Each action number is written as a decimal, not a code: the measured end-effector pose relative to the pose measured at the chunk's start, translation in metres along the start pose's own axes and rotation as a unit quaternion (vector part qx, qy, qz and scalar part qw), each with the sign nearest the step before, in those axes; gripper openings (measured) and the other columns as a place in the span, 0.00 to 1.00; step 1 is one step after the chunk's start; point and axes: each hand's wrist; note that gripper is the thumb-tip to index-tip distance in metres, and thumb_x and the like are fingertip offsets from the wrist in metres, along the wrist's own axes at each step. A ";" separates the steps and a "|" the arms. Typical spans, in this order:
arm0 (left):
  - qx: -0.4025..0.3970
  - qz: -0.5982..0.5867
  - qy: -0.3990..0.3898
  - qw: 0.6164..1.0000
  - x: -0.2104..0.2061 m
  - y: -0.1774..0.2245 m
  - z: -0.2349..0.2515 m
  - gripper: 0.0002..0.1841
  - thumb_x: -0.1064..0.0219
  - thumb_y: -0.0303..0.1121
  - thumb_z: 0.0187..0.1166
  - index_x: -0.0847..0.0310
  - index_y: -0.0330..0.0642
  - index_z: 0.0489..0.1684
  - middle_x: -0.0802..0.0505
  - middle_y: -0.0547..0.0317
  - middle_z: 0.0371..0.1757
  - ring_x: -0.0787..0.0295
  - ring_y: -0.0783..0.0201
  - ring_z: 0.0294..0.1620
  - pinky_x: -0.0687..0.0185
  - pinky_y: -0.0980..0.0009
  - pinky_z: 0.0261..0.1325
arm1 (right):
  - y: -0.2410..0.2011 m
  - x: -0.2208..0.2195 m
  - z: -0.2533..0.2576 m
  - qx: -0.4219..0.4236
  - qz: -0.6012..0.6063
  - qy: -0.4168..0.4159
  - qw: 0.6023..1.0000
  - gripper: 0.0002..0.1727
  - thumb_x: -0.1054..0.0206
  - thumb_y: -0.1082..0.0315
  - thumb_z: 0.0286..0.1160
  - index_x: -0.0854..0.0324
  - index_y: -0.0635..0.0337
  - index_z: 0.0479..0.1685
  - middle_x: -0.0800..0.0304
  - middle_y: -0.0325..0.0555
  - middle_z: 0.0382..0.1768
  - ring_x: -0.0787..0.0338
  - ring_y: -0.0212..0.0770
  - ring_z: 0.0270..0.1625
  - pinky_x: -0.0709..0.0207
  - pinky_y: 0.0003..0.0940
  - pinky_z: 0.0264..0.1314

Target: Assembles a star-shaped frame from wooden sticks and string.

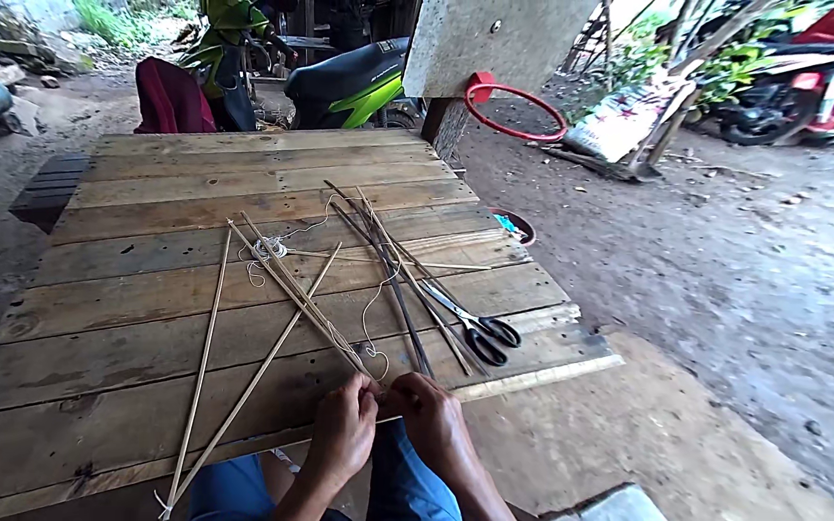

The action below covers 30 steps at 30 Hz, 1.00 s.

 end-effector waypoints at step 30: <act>-0.163 0.002 0.195 0.967 -0.016 -0.024 -0.003 0.07 0.31 0.30 0.72 0.08 0.37 0.38 0.12 0.59 0.30 0.20 0.70 0.26 0.22 0.74 0.33 | 0.001 0.003 0.010 0.056 0.086 -0.049 0.993 0.08 0.36 0.70 0.71 0.11 0.61 0.37 0.08 0.41 0.28 0.10 0.28 0.29 0.17 0.21 0.36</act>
Point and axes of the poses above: each hand's wrist, its own z-axis towards the middle knuckle, its own x-axis out of the back of the hand, y = z × x
